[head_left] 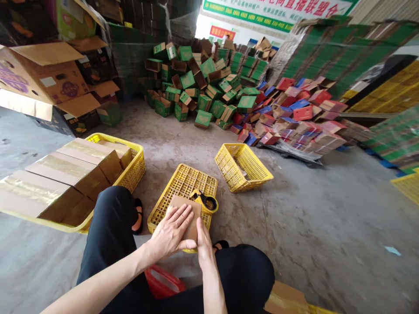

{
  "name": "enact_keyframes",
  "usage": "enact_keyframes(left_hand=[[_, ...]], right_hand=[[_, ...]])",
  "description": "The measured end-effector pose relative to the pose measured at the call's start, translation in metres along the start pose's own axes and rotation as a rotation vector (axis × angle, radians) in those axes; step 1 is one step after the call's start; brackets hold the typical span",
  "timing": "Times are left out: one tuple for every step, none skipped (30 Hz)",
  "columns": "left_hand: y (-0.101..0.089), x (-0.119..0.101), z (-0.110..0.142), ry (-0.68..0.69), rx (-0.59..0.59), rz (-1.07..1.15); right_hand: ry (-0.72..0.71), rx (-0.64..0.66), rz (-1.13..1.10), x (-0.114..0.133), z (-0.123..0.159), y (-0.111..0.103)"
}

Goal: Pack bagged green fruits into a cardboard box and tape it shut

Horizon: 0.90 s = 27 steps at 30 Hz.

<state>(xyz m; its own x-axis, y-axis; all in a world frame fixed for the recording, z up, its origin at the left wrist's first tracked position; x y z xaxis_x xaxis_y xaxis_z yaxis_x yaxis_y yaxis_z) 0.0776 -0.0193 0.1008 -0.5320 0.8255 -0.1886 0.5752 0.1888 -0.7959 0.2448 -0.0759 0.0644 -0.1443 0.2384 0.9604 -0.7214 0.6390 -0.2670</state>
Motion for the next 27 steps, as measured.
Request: enact_keyframes(left_hand=[[0.000,0.000,0.000,0.001,0.003,-0.001],[0.000,-0.001,0.000,0.002,0.006,-0.001],[0.001,-0.001,0.000,0.003,0.008,-0.001],[0.001,-0.001,0.000,0.003,0.010,-0.001],[0.000,-0.001,0.001,0.003,0.011,-0.001],[0.000,-0.001,0.002,0.002,0.012,-0.001],[-0.001,-0.001,0.003,0.002,0.015,-0.001],[-0.001,-0.001,0.004,0.004,0.018,-0.001],[-0.002,-0.001,0.004,0.008,0.022,-0.002],[-0.003,0.000,0.005,0.015,0.027,-0.001],[-0.005,0.000,0.005,0.025,0.034,-0.001],[-0.006,0.000,0.005,0.035,0.041,0.000],[-0.006,0.001,0.005,0.044,0.049,0.000],[-0.007,0.001,0.005,0.051,0.057,0.001],[-0.007,0.002,0.004,0.056,0.065,0.003],[-0.007,0.002,0.004,0.059,0.072,0.004],[-0.007,0.003,0.003,0.061,0.077,0.005],[-0.007,0.003,0.003,0.062,0.080,0.006],[-0.006,0.002,0.002,0.062,0.080,0.006],[-0.006,0.002,0.002,0.062,0.078,0.005],[-0.006,0.002,0.002,0.062,0.075,0.003],[-0.006,0.001,0.003,0.060,0.071,0.002],[-0.005,0.001,0.003,0.058,0.067,0.001],[-0.005,0.000,0.003,0.057,0.064,0.001],[-0.005,0.000,0.004,0.055,0.061,0.002],[-0.005,0.000,0.004,0.053,0.058,0.004],[-0.005,0.000,0.004,0.051,0.053,0.005]], right_hand=[[0.049,0.014,0.006,-0.001,0.006,-0.002],[0.089,0.019,0.011,0.000,0.012,-0.005],[0.121,0.019,0.011,0.000,0.018,-0.007],[0.144,0.013,0.003,0.001,0.024,-0.009],[0.163,0.005,-0.013,0.001,0.030,-0.010],[0.182,0.001,-0.037,0.001,0.036,-0.012],[0.200,0.000,-0.067,0.001,0.041,-0.013],[0.216,-0.003,-0.100,0.001,0.044,-0.014],[0.228,-0.008,-0.132,0.000,0.047,-0.015],[0.236,-0.010,-0.155,-0.001,0.048,-0.015],[0.242,-0.009,-0.165,-0.001,0.047,-0.015],[0.246,-0.011,-0.160,-0.001,0.045,-0.015],[0.248,-0.016,-0.143,0.000,0.042,-0.014],[0.247,-0.023,-0.111,0.001,0.038,-0.013],[0.237,-0.033,-0.069,0.003,0.033,-0.011],[0.216,-0.046,-0.024,0.005,0.028,-0.010],[0.185,-0.057,0.017,0.007,0.023,-0.008],[0.149,-0.063,0.049,0.009,0.019,-0.006],[0.111,-0.065,0.069,0.011,0.016,-0.005],[0.078,-0.064,0.078,0.012,0.014,-0.004],[0.057,-0.059,0.077,0.013,0.012,-0.004],[0.049,-0.046,0.068,0.013,0.012,-0.005],[0.050,-0.026,0.053,0.012,0.013,-0.006],[0.059,0.000,0.033,0.011,0.014,-0.007],[0.074,0.022,0.009,0.010,0.016,-0.009],[0.093,0.036,-0.016,0.009,0.018,-0.011],[0.112,0.040,-0.041,0.008,0.019,-0.012]])
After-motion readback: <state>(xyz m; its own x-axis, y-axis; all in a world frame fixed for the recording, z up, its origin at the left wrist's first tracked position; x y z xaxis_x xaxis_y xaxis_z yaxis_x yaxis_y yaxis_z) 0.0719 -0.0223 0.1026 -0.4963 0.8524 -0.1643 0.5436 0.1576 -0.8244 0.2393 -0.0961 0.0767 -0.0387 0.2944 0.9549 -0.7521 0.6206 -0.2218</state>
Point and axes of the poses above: each hand's wrist, its own z-axis away from the middle knuckle, its own y-axis out of the palm, x = y × z, the point moved 2 cm from there along -z, towards the middle knuckle, and after that the axes turned 13 degrees about -x, right-handed, at the moved point
